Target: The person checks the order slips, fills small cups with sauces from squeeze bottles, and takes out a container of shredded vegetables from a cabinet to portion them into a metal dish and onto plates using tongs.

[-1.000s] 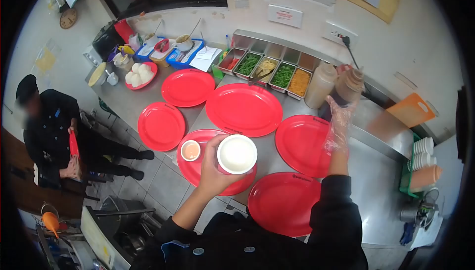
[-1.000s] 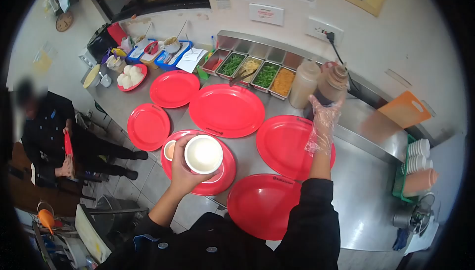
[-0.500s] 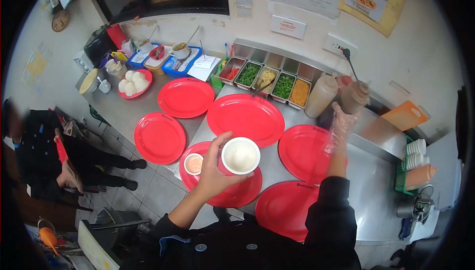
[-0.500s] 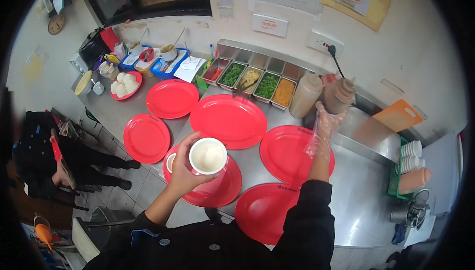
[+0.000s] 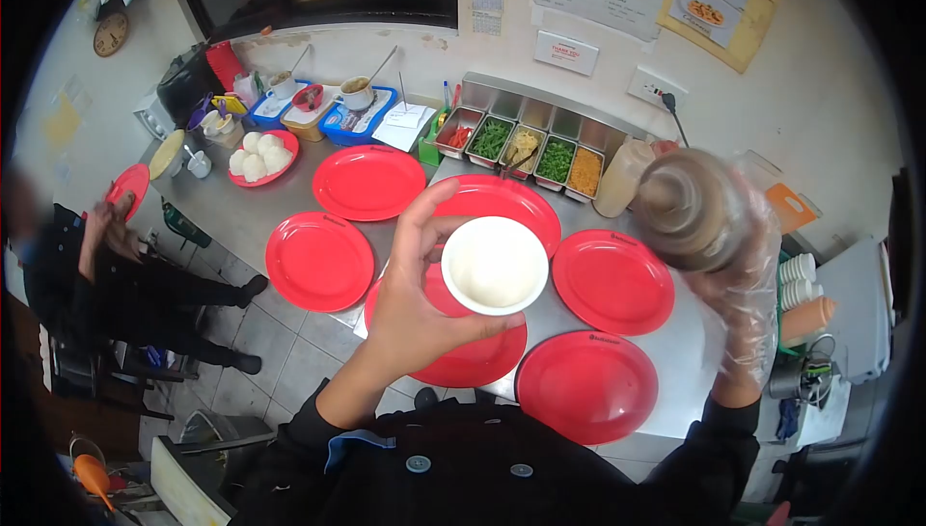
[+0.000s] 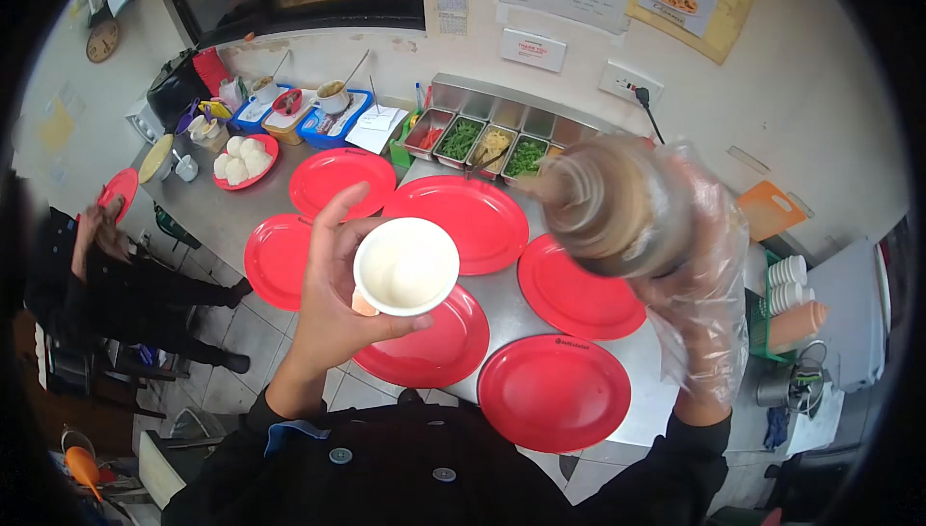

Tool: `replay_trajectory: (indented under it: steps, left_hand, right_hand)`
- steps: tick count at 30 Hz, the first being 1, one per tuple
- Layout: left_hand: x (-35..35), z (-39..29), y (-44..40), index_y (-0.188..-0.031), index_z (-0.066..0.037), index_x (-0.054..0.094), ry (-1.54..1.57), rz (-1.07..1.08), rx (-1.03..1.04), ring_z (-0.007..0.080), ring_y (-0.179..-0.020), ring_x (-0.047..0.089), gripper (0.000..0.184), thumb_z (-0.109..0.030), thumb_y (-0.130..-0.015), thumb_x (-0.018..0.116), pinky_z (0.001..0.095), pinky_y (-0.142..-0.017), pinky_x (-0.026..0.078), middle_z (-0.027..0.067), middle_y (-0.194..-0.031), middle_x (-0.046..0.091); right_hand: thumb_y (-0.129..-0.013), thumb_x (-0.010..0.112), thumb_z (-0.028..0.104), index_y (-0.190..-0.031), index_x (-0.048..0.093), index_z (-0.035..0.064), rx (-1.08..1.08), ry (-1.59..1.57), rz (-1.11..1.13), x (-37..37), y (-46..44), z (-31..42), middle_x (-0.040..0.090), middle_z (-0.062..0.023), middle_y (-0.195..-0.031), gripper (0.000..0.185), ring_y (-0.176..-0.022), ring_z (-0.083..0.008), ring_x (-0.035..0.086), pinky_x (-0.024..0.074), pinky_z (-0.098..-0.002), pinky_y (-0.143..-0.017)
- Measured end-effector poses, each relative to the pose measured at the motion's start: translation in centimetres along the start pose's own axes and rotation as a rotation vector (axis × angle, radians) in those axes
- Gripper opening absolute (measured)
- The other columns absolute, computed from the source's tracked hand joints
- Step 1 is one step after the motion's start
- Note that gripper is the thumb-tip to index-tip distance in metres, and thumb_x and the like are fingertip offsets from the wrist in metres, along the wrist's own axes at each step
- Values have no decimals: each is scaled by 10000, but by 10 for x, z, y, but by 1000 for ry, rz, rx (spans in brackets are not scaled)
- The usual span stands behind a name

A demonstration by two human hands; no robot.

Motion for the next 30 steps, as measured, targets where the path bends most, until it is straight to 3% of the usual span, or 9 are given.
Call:
replay_trajectory:
  steps: [3,10,20,22,30]
  left_hand:
    - [-4,-17,4,-1414,-80,230,15,36,24,234,-1088,572,1072,-178,-566,878,390,-939,430,143,-1134,585]
    - [-12,-26,14,-1416,-90,236,8,120,26,230,-1089,566,1074,-168,-561,881,389,-923,430,133,-1130,584]
    - [-17,-19,26,-1403,-88,254,59,168,-10,231,-1068,577,1038,-170,-578,878,369,-909,453,131,-1130,580]
    - [-19,-18,29,-1401,-88,256,53,169,-27,232,-1069,578,1034,-169,-579,878,366,-906,457,132,-1132,579]
    - [-25,-12,36,-1396,-92,261,82,144,-41,235,-1089,574,1032,-170,-574,879,372,-922,453,129,-1145,574]
  right_hand:
    - [-540,857,121,-1278,442,55,-114,6,138,-2,-3,23,592,-188,-1087,849,-925,-375,614,495,-440,-790]
    - [-500,765,28,-1263,503,105,-226,240,289,-17,-11,49,586,-136,-1084,810,-963,-349,598,473,-461,-845]
    - [-559,771,101,-1237,530,222,-339,348,314,-26,-33,81,586,-95,-1065,729,-977,-274,607,455,-480,-887]
    - [-473,785,18,-1248,481,223,-401,413,355,-25,-37,89,593,-116,-1097,857,-997,-302,611,459,-485,-887]
    - [-483,837,77,-1273,432,310,-440,443,347,-29,-53,103,603,-73,-1101,918,-1016,-269,618,426,-480,-963]
Point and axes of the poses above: each hand's wrist, its own y-axis away from the middle knuckle, its own x-axis out of the palm, z = x × y, the point moved 5 cm from there along -y, towards the middle knuckle
